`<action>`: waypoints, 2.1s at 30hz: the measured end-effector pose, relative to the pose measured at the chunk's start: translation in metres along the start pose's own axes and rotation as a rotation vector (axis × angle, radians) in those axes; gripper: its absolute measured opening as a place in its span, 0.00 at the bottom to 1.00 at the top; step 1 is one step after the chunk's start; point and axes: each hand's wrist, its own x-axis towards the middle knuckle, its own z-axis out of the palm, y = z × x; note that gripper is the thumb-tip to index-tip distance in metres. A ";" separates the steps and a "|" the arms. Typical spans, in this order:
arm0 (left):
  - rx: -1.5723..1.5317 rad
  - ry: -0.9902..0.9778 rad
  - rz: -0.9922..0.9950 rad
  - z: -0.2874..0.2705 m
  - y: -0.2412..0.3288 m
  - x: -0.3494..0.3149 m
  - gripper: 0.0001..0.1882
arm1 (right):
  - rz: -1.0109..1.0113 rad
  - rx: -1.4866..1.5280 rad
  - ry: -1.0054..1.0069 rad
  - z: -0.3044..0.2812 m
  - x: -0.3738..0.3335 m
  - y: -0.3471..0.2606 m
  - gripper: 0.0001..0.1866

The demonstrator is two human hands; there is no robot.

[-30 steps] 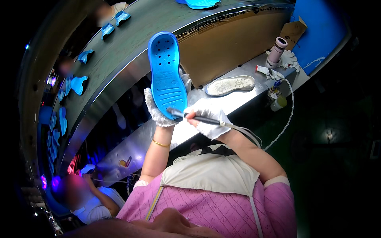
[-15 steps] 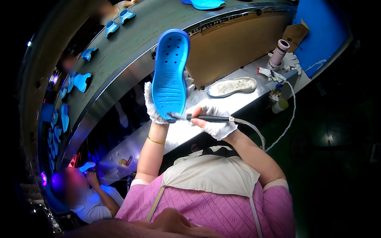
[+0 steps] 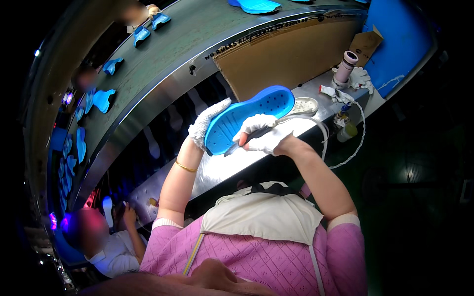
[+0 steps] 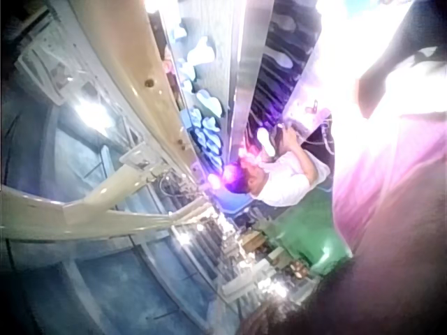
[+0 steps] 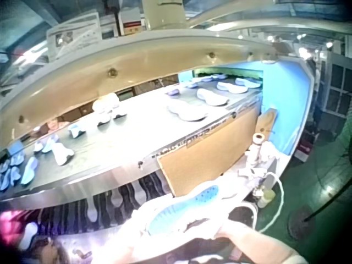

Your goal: The person uses a brush tool to apply a substance to blue shoe soles, picking them one by one from a moving conveyor belt and returning them to the belt after coating the bottom surface.

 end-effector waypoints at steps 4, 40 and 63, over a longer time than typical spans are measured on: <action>0.056 0.038 -0.027 0.009 0.003 0.002 0.18 | -0.121 -0.169 0.062 -0.006 -0.002 -0.004 0.08; -0.462 -0.296 0.272 0.022 -0.052 -0.001 0.36 | -0.027 0.146 0.476 -0.038 -0.002 -0.008 0.04; -0.178 -0.242 0.478 0.036 0.030 0.004 0.38 | -0.454 -0.457 0.619 -0.034 -0.034 -0.039 0.06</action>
